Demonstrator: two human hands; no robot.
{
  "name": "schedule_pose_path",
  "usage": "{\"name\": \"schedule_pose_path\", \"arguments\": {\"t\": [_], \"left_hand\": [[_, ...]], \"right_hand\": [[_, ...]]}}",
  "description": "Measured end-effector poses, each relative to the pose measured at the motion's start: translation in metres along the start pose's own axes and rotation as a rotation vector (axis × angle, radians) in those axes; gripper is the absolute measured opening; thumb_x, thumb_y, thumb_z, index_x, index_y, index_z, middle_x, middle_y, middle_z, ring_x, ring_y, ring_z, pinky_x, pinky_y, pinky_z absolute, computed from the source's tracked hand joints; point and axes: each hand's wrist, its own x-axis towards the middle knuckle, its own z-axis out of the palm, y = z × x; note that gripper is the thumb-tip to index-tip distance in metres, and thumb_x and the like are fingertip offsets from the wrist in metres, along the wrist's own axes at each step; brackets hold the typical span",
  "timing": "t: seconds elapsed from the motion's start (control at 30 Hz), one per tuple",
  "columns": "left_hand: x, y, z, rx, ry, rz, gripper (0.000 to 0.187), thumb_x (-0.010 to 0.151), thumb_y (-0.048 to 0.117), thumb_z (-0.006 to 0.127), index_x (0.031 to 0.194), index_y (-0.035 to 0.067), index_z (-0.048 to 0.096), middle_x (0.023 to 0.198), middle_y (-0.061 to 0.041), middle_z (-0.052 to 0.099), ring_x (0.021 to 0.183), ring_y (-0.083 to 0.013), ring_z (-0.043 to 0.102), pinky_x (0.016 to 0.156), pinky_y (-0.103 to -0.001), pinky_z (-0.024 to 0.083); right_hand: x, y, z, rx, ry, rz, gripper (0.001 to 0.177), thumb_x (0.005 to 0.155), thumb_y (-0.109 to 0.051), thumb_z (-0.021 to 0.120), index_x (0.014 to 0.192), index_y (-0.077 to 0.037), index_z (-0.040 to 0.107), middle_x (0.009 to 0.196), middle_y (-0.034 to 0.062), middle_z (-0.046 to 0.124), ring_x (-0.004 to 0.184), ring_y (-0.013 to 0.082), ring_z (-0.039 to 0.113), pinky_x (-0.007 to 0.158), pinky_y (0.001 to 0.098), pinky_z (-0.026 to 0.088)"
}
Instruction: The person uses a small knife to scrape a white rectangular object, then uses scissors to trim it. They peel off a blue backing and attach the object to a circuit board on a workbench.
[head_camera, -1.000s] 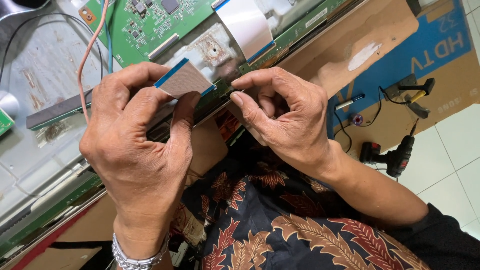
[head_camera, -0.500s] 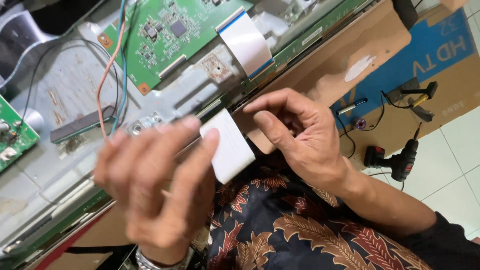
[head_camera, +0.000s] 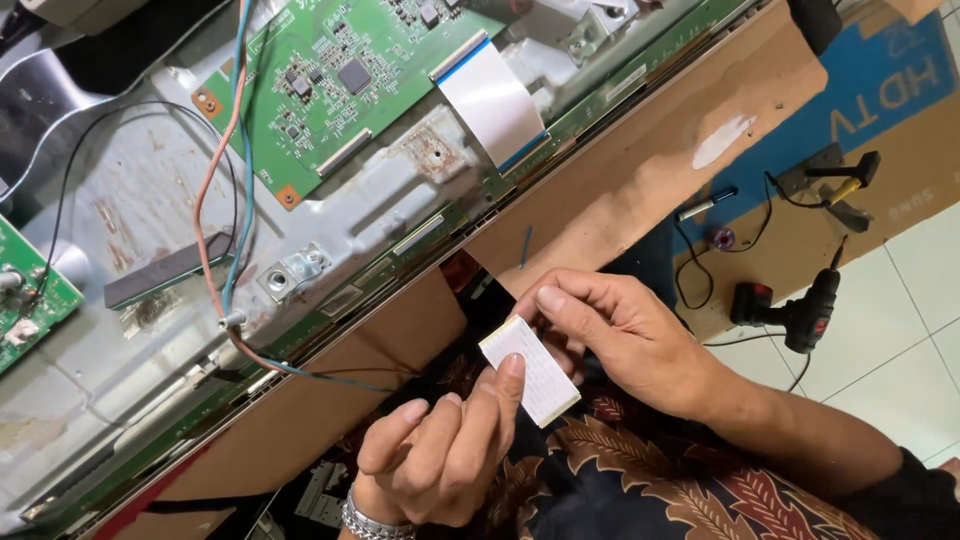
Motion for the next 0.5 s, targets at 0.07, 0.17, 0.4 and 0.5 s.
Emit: {"name": "schedule_pose_path", "arguments": {"t": [0.07,0.17,0.4,0.5], "left_hand": [[-0.004,-0.002,0.007,0.027,0.047,0.039,0.010,0.096,0.025,0.088,0.099,0.024,0.078,0.092,0.014,0.055,0.085,-0.0044,0.049,0.092,-0.025,0.041],[-0.010,-0.004,0.010,0.071,0.076,0.088,0.011,0.097,0.025,0.085,0.106,0.026,0.080,0.089,0.014,0.050,0.084,-0.0034,0.046,0.091,-0.021,0.041],[-0.019,-0.005,0.008,0.095,0.025,0.151,0.019,0.101,0.025,0.080,0.119,0.027,0.077,0.094,0.014,0.046,0.090,-0.0027,0.043,0.097,-0.021,0.038],[-0.017,-0.009,0.012,0.125,0.124,0.209,0.015,0.099,0.023,0.078,0.112,0.028,0.079,0.089,0.014,0.047,0.085,-0.0026,0.045,0.092,-0.022,0.040]], "right_hand": [[0.000,0.000,-0.001,-0.041,0.002,0.007,0.039,0.105,-0.031,0.049,0.099,-0.002,0.074,0.060,0.0025,0.055,0.052,0.0098,0.049,0.049,0.0255,0.045],[0.000,0.000,0.000,-0.099,0.007,0.025,0.038,0.104,-0.032,0.050,0.098,-0.004,0.075,0.059,0.0010,0.054,0.052,0.0094,0.047,0.049,0.0252,0.044],[0.000,-0.009,0.002,-0.143,-0.040,0.014,0.028,0.102,-0.029,0.061,0.083,-0.008,0.066,0.056,-0.0021,0.052,0.047,0.0070,0.047,0.043,0.0230,0.038],[0.000,-0.008,0.003,-0.152,-0.027,0.027,0.030,0.103,-0.029,0.059,0.081,-0.008,0.063,0.054,-0.0012,0.048,0.042,0.0082,0.042,0.037,0.0235,0.036]]}}
